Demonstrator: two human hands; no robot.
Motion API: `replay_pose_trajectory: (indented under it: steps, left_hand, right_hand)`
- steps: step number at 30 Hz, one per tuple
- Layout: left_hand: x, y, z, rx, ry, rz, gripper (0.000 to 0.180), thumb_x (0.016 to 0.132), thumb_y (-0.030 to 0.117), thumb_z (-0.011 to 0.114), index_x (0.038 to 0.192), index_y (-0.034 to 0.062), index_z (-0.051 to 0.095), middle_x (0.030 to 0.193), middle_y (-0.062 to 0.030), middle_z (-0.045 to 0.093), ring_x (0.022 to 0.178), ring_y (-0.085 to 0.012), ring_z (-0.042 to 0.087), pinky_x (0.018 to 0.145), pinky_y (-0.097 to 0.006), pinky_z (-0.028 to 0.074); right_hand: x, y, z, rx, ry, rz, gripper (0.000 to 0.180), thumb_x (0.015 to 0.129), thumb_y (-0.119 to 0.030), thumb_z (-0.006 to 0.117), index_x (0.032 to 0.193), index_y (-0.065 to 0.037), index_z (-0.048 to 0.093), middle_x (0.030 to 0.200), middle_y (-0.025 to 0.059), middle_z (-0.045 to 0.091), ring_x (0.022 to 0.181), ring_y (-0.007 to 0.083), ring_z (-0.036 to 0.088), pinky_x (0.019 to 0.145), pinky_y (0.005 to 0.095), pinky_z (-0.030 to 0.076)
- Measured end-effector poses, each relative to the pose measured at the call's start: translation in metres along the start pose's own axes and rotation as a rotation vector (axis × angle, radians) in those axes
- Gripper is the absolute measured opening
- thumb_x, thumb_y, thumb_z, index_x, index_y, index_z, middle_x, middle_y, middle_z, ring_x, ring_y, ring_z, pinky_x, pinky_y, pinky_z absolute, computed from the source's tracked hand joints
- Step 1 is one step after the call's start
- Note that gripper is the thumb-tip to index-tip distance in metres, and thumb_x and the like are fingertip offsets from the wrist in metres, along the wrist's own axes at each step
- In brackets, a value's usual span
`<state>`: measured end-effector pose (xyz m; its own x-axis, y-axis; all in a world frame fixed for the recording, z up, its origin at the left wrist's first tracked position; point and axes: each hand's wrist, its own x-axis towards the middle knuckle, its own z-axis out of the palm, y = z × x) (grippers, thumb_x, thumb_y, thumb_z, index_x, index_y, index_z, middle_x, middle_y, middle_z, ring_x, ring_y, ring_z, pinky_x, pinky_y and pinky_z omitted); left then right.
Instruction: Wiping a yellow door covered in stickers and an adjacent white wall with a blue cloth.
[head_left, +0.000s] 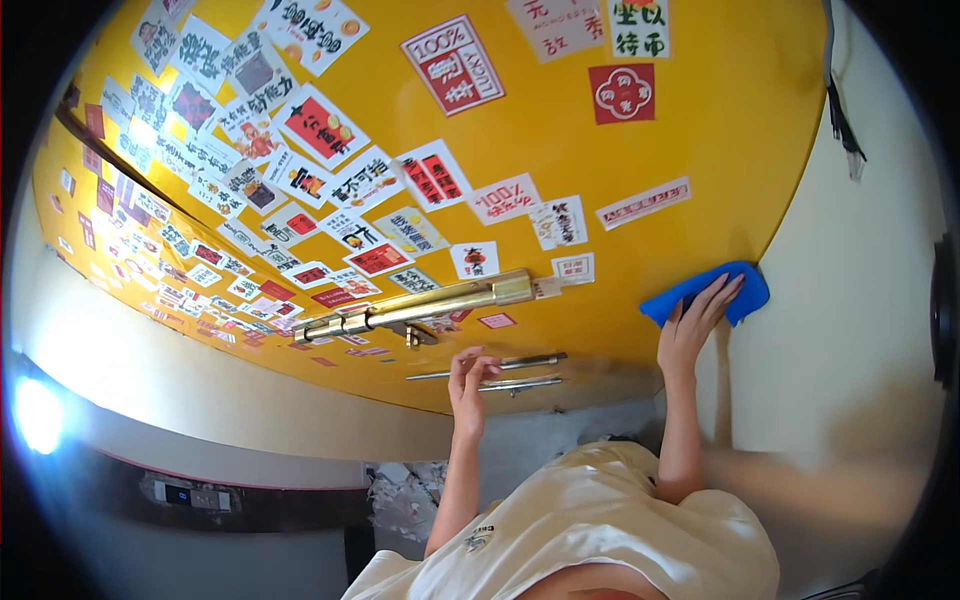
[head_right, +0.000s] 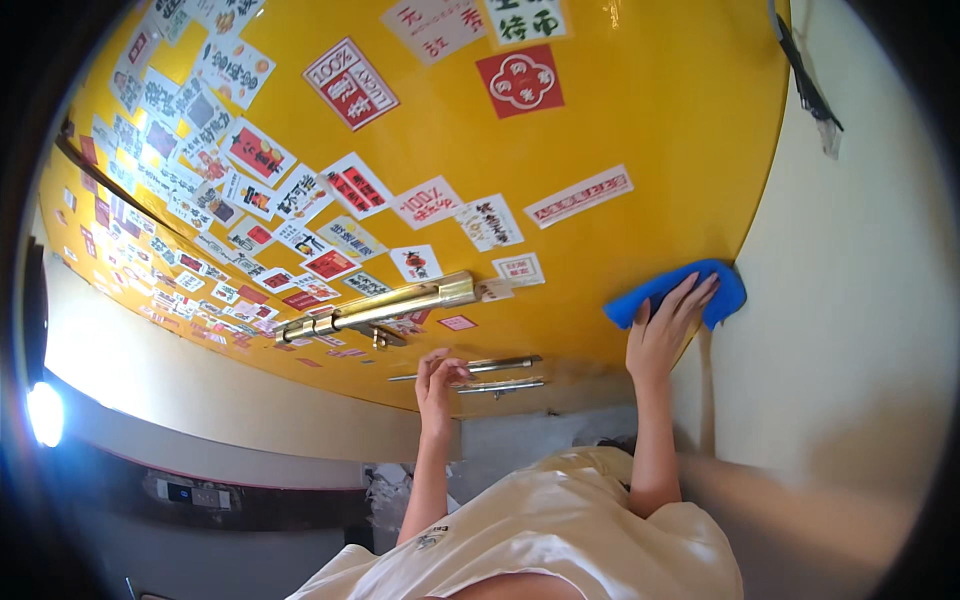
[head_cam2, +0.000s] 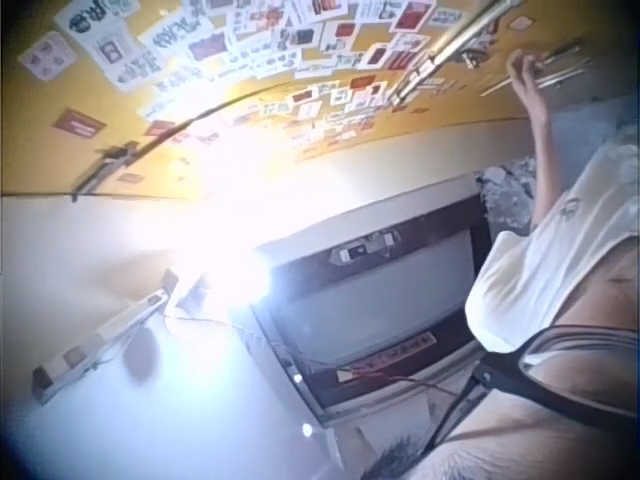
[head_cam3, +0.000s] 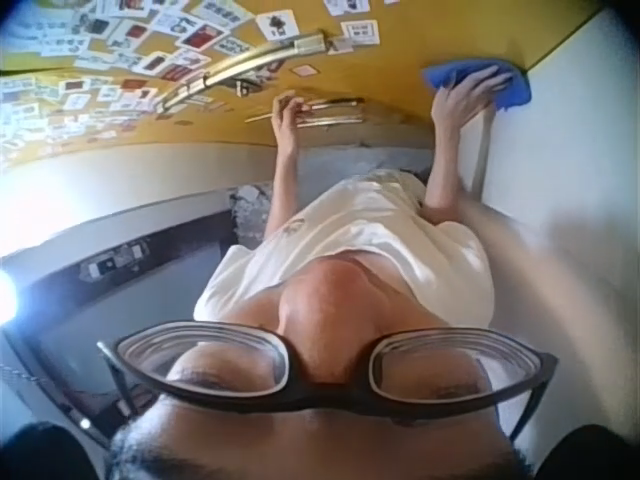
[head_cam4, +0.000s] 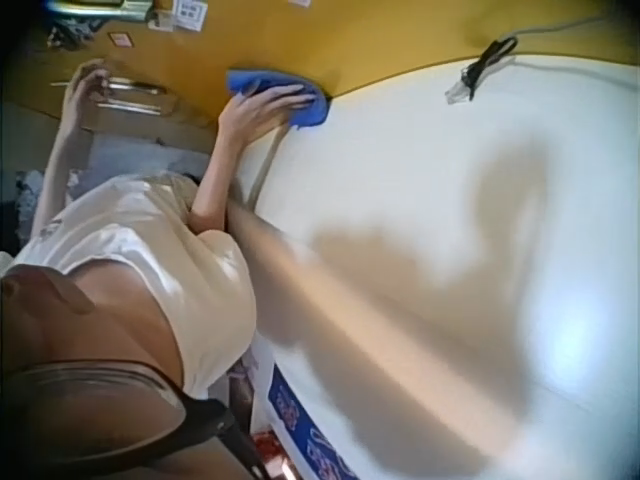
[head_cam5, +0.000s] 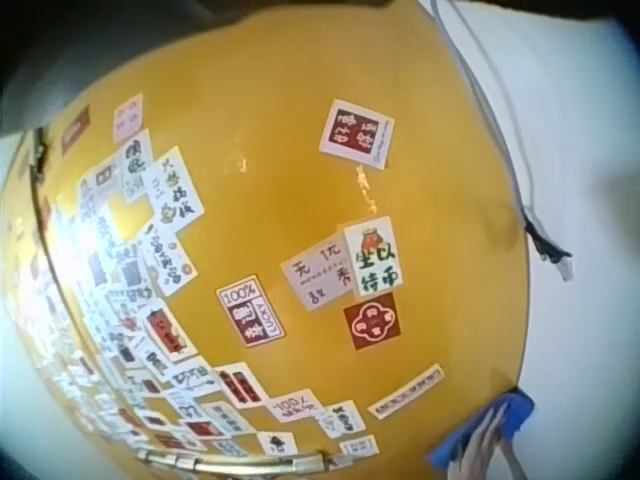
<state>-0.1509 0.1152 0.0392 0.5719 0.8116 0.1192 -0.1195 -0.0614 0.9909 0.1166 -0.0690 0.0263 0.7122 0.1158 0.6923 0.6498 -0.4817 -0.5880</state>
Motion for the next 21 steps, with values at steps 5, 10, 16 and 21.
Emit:
replay_pose_trajectory:
  steps: [5, 10, 16, 21]
  left_hand:
    - [-0.001, 0.004, 0.015, 0.008, 0.043, 0.038, 0.026, 0.1, 0.016, 0.047, 0.123, 0.0039, 0.048, 0.098, -0.0097, 0.065, 0.086, -0.0143, 0.06, 0.08, -0.029, 0.047]
    - [-0.009, -0.009, 0.008, -0.009, 0.006, 0.01, 0.025, 0.1, 0.015, 0.048, 0.123, 0.0047, 0.048, 0.097, -0.0092, 0.065, 0.085, -0.0138, 0.059, 0.08, -0.029, 0.047]
    - [-0.008, -0.013, -0.018, -0.022, -0.04, 0.005, 0.025, 0.1, 0.015, 0.048, 0.123, 0.0048, 0.047, 0.095, -0.0088, 0.065, 0.085, -0.014, 0.059, 0.079, -0.028, 0.047]
    - [-0.008, -0.013, -0.055, -0.063, -0.104, -0.011, 0.026, 0.099, 0.014, 0.048, 0.123, 0.004, 0.047, 0.095, -0.01, 0.065, 0.085, -0.0152, 0.06, 0.077, -0.029, 0.048]
  right_hand:
    - [-0.008, 0.007, -0.003, 0.079, -0.042, -0.025, 0.074, 0.097, -0.028, 0.051, 0.152, 0.002, 0.01, 0.157, 0.0297, 0.0, 0.142, 0.0539, 0.005, 0.114, 0.0581, 0.011]
    - [-0.016, -0.006, -0.008, 0.083, -0.073, -0.017, 0.074, 0.095, -0.023, 0.055, 0.152, 0.0, 0.012, 0.157, 0.0296, 0.0, 0.142, 0.0531, 0.005, 0.114, 0.0561, 0.014]
    - [-0.061, -0.027, 0.019, 0.204, -0.172, -0.025, 0.078, 0.091, -0.01, 0.059, 0.152, 0.0, 0.01, 0.156, 0.0301, 0.002, 0.143, 0.0516, 0.001, 0.115, 0.0556, 0.011]
    - [-0.095, -0.12, 0.052, 0.057, -0.441, -0.384, 0.06, 0.091, -0.019, 0.061, 0.142, 0.001, 0.038, 0.135, 0.0347, 0.04, 0.115, 0.054, 0.042, 0.103, 0.0616, 0.031]
